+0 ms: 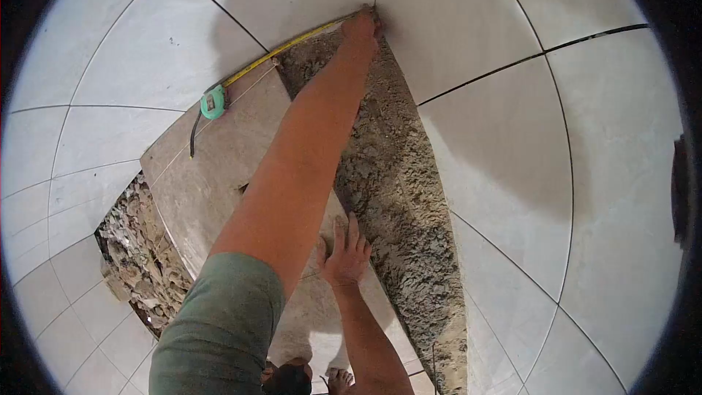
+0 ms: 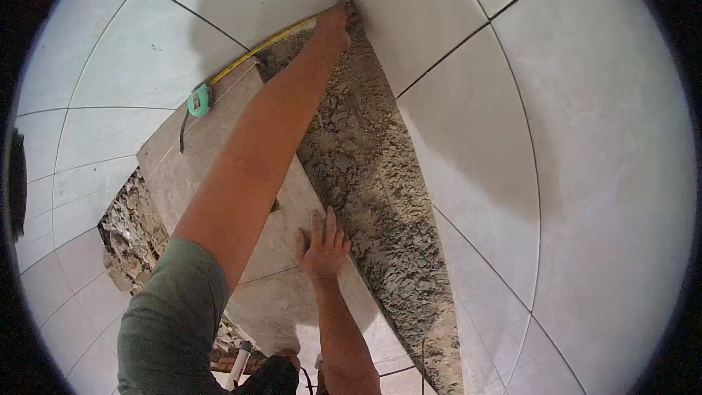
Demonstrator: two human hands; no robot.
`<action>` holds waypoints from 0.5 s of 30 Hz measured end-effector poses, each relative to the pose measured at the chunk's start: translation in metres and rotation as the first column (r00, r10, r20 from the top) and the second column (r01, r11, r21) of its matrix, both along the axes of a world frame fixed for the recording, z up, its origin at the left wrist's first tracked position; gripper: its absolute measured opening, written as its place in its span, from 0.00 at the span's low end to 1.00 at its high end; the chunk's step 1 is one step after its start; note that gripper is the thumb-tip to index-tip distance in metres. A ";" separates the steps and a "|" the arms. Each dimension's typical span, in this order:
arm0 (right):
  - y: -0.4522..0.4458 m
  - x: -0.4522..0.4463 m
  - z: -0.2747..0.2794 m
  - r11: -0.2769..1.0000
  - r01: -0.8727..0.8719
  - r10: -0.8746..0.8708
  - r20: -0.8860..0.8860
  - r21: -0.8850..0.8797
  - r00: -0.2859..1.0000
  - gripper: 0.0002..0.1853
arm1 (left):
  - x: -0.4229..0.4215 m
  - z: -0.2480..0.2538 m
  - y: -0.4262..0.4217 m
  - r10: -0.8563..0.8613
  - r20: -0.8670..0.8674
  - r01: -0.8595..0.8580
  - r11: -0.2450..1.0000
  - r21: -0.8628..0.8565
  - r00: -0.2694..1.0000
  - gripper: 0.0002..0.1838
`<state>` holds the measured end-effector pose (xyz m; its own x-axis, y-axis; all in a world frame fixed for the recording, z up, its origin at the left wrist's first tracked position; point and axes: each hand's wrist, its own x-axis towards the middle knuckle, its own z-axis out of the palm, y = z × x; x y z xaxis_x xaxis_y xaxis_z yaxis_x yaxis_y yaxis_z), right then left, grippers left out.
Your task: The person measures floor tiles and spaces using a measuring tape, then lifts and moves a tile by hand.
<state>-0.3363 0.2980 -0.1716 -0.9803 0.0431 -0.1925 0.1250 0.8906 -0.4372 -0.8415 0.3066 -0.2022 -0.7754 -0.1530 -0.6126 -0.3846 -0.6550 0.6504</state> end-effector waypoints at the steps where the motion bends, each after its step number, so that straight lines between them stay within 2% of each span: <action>1: 0.001 -0.002 0.000 1.000 0.004 -0.004 0.000 -0.001 1.000 0.33 | -0.002 0.001 0.001 -0.016 0.003 0.016 1.000 -0.009 1.000 0.17; 3: 0.003 -0.004 0.003 1.000 -0.003 0.003 0.019 0.002 1.000 0.32 | -0.006 -0.004 -0.002 -0.038 0.041 0.039 0.999 -0.033 0.998 0.16; 6: 0.003 -0.004 0.009 1.000 -0.012 0.011 0.049 0.010 0.999 0.32 | -0.006 -0.018 -0.004 -0.093 -0.146 0.091 0.996 -0.023 0.985 0.16; 9: 0.002 -0.004 0.001 1.000 -0.003 0.003 0.020 0.002 1.000 0.32 | -0.012 -0.004 0.003 -0.031 0.050 0.030 0.999 0.031 0.998 0.16; 12: 0.001 -0.001 0.002 1.000 -0.001 0.000 0.035 0.016 0.999 0.32 | 0.009 0.009 0.009 -0.026 -0.027 0.024 0.997 -0.073 0.999 0.14; 15: 0.002 0.000 0.003 0.999 -0.011 0.009 0.057 0.031 0.998 0.32 | 0.043 0.003 0.015 -0.101 -0.095 0.093 0.992 -0.090 0.990 0.18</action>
